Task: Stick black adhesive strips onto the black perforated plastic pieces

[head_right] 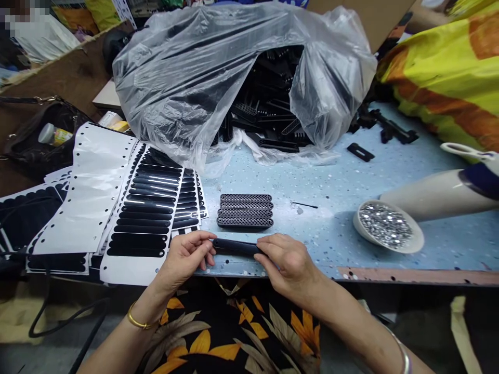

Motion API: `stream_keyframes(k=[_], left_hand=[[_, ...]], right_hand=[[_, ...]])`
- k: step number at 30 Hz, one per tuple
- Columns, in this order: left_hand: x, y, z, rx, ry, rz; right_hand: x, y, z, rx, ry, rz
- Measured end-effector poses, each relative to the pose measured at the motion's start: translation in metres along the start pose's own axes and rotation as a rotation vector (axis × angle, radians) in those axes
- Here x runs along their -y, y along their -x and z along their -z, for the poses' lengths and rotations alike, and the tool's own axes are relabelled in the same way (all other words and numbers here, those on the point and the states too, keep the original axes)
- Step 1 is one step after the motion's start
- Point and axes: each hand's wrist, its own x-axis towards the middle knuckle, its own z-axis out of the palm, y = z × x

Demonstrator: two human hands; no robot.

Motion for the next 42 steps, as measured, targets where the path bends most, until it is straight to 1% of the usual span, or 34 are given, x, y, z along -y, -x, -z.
stream_keyframes(k=[5,12,19,23,28,35,39,42], left_hand=[[-0.003,-0.003,-0.002,-0.020,0.006,0.030],[-0.009,-0.006,-0.011,-0.088,-0.029,0.093],[-0.011,-0.008,-0.015,-0.139,-0.041,0.116],[-0.011,-0.008,-0.014,-0.126,-0.032,0.121],[-0.009,-0.008,-0.010,-0.113,-0.022,0.137],[-0.008,-0.006,-0.004,-0.030,0.012,0.094],[-0.009,-0.007,-0.006,-0.048,0.024,0.093],[-0.010,-0.009,-0.009,-0.059,-0.053,0.116]], right_hand=[[0.000,-0.001,0.000,0.039,-0.003,-0.005],[0.001,-0.002,-0.001,0.045,-0.012,0.002],[0.002,-0.005,0.001,0.068,0.002,0.030],[0.002,-0.005,0.001,0.065,-0.002,0.053],[0.002,-0.002,-0.002,0.055,0.029,0.038],[0.001,0.000,-0.005,0.035,0.044,0.037],[0.000,0.001,-0.005,0.037,0.037,0.033],[0.000,0.000,-0.005,0.036,0.026,0.048]])
